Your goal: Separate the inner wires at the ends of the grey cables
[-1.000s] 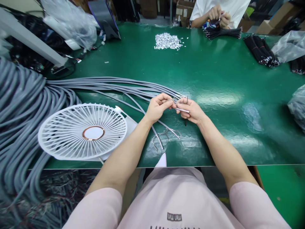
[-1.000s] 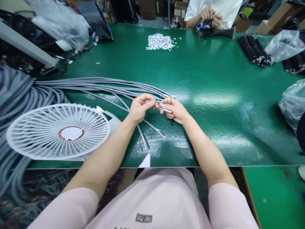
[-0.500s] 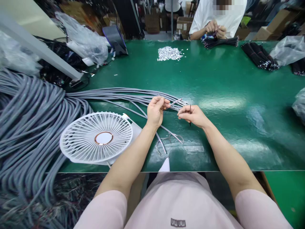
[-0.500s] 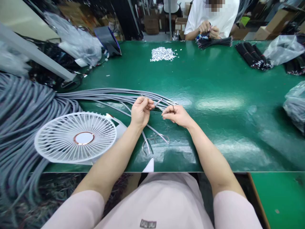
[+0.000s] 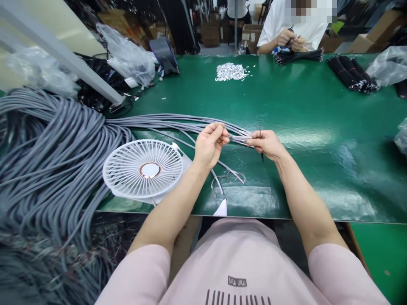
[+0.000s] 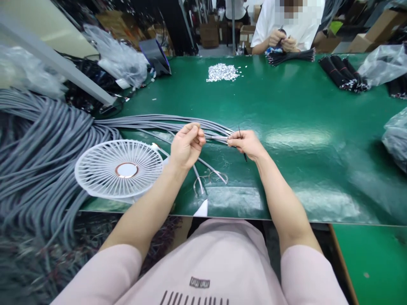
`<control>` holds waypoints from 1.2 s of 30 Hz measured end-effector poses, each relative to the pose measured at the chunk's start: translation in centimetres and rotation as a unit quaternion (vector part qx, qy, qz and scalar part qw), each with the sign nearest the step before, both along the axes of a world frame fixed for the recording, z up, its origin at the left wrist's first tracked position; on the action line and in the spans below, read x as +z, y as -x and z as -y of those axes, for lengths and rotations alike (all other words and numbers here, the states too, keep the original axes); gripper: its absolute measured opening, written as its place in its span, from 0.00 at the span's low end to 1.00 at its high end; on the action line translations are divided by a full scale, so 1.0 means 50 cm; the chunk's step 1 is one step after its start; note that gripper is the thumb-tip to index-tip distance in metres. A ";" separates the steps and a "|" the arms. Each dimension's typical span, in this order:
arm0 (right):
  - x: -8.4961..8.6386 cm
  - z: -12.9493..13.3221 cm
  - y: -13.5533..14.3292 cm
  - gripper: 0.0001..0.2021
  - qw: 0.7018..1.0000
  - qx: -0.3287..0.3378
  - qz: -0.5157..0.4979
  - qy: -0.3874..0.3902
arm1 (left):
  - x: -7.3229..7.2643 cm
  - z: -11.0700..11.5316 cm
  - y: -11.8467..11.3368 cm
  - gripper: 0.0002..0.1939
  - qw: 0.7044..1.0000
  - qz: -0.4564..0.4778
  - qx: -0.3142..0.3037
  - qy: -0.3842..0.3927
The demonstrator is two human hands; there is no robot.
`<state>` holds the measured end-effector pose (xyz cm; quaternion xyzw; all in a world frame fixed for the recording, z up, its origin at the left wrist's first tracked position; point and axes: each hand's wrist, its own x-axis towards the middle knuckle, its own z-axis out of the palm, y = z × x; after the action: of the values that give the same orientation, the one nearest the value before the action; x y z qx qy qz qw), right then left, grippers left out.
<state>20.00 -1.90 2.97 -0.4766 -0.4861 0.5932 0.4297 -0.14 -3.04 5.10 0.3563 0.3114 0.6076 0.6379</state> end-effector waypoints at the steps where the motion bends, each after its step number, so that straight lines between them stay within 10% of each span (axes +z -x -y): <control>1: 0.007 0.007 0.002 0.13 1.000 0.013 0.011 -0.005 | 0.005 0.017 0.009 0.11 1.000 -0.008 0.003 -0.011; 9: 0.051 0.112 0.041 0.05 0.957 0.152 0.202 -0.143 | -0.038 0.185 0.107 0.16 0.995 -0.079 0.064 -0.016; 19: -0.040 0.219 0.087 0.10 0.859 0.227 0.410 -0.206 | -0.160 0.316 0.144 0.13 0.970 -0.224 0.085 0.052; 36: -0.039 0.256 0.073 0.16 0.803 0.285 0.462 -0.246 | -0.126 0.386 0.216 0.08 0.901 -0.405 0.155 0.005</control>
<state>16.35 -14.71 1.04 -0.4125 -0.8705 0.2594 0.0688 -10.95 -22.32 -1.19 0.5155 0.5972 0.5005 0.3567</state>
